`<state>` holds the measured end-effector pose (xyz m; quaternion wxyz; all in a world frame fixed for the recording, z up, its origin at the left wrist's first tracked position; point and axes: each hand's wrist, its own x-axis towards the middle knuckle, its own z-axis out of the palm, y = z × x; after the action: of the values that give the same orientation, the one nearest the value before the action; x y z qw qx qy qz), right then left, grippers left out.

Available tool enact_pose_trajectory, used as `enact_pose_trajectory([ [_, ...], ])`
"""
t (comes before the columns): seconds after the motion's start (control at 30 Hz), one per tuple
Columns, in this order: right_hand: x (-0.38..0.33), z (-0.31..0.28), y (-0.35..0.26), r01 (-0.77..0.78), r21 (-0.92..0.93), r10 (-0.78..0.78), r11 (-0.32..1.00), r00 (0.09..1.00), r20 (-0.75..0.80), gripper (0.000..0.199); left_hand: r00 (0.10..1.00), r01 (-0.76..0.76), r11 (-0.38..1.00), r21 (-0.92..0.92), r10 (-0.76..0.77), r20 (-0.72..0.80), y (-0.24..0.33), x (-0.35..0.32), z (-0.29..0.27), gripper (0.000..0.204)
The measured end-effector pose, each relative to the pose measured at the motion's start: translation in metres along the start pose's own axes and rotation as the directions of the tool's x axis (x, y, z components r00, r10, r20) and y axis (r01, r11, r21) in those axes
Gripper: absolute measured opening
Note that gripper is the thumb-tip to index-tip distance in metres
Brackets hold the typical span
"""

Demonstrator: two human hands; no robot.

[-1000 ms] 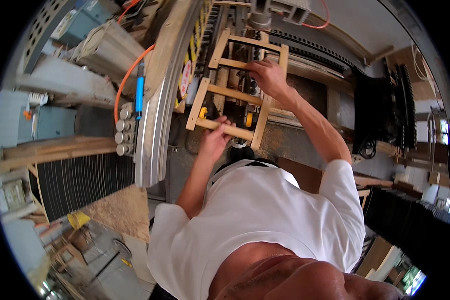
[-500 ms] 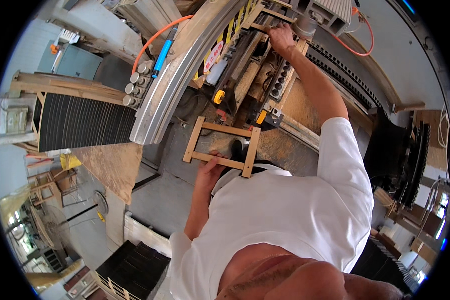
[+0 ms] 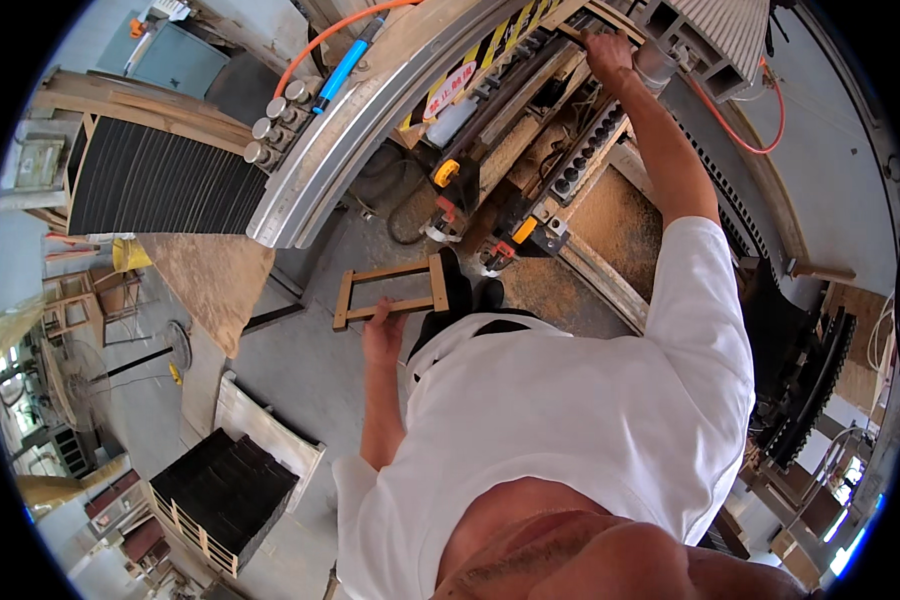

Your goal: The person repeatedly places small wooden frames onto a conveyor belt feeding a large industrial machine. The person picks up each frame, positions it on the belt, and allows the machine to process it before retrieving the next frame. The task is performed continuously throughout the clip.

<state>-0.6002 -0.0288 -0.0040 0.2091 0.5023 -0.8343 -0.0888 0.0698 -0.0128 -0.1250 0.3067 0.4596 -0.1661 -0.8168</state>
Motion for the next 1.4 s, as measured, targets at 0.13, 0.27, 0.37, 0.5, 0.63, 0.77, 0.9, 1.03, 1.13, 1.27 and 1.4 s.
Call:
enact_pose_trajectory([
  [0.13, 0.000, 0.008, 0.006, 0.030, -0.015, -0.032, 0.999, 0.991, -0.133, 0.019, 0.991, -0.025, 0.998, 0.057, 0.032, -0.126, 0.000, 0.016, -0.008, 0.015],
  [0.27, -0.001, 0.006, 0.003, -0.011, 0.000, 0.011, 1.000, 0.998, -0.068, 0.020, 0.970, -0.091, 0.967, 0.237, 0.141, -0.200, 0.007, 0.014, -0.014, 0.025],
  [0.37, 0.005, -0.003, -0.002, -0.018, 0.029, 0.019, 0.999, 0.999, -0.033, 0.024, 0.920, -0.144, 0.883, 0.448, 0.286, -0.267, 0.019, 0.009, -0.024, 0.032],
  [0.5, -0.002, 0.008, 0.004, -0.056, 0.000, 0.056, 0.998, 0.998, 0.004, 0.027, 0.843, -0.319, 0.697, 0.642, 0.518, -0.143, 0.057, -0.026, -0.015, 0.032],
  [0.63, 0.003, 0.003, 0.000, -0.087, 0.057, 0.088, 0.995, 0.996, -0.010, 0.017, 0.713, -0.502, 0.513, 0.697, 0.701, -0.003, 0.122, -0.078, -0.002, 0.023],
  [0.77, 0.006, -0.002, 0.007, -0.234, 0.130, 0.209, 0.963, 0.961, 0.180, 0.016, 0.627, -0.636, 0.468, 0.614, 0.777, 0.057, 0.191, -0.143, 0.036, 0.021],
  [0.9, 0.000, -0.061, -0.025, -0.227, 0.227, 0.226, 0.947, 0.974, 0.030, 0.038, 0.478, -0.790, 0.401, 0.463, 0.876, 0.059, 0.268, -0.189, 0.031, 0.036],
  [1.03, -0.049, -0.157, -0.089, 0.036, 0.692, 0.305, 0.721, 0.880, -0.364, 0.032, 0.397, -0.898, 0.362, 0.251, 0.912, 0.104, 0.373, -0.195, 0.039, 0.036],
  [1.13, -0.109, -0.239, -0.150, 0.084, 0.862, 0.356, 0.500, 0.887, -0.293, 0.026, 0.392, -0.914, 0.355, 0.195, 0.897, 0.205, 0.464, -0.162, 0.056, 0.035],
  [1.27, -0.166, -0.272, -0.217, -0.050, 0.935, 0.339, 0.351, 0.937, -0.077, 0.024, 0.444, -0.896, 0.410, 0.172, 0.846, 0.294, 0.588, -0.111, 0.081, 0.030],
  [1.4, -0.209, -0.264, -0.265, -0.209, 0.929, 0.378, 0.304, 0.922, 0.083, 0.024, 0.544, -0.828, 0.438, 0.349, 0.778, 0.314, 0.693, -0.017, 0.103, 0.026],
])
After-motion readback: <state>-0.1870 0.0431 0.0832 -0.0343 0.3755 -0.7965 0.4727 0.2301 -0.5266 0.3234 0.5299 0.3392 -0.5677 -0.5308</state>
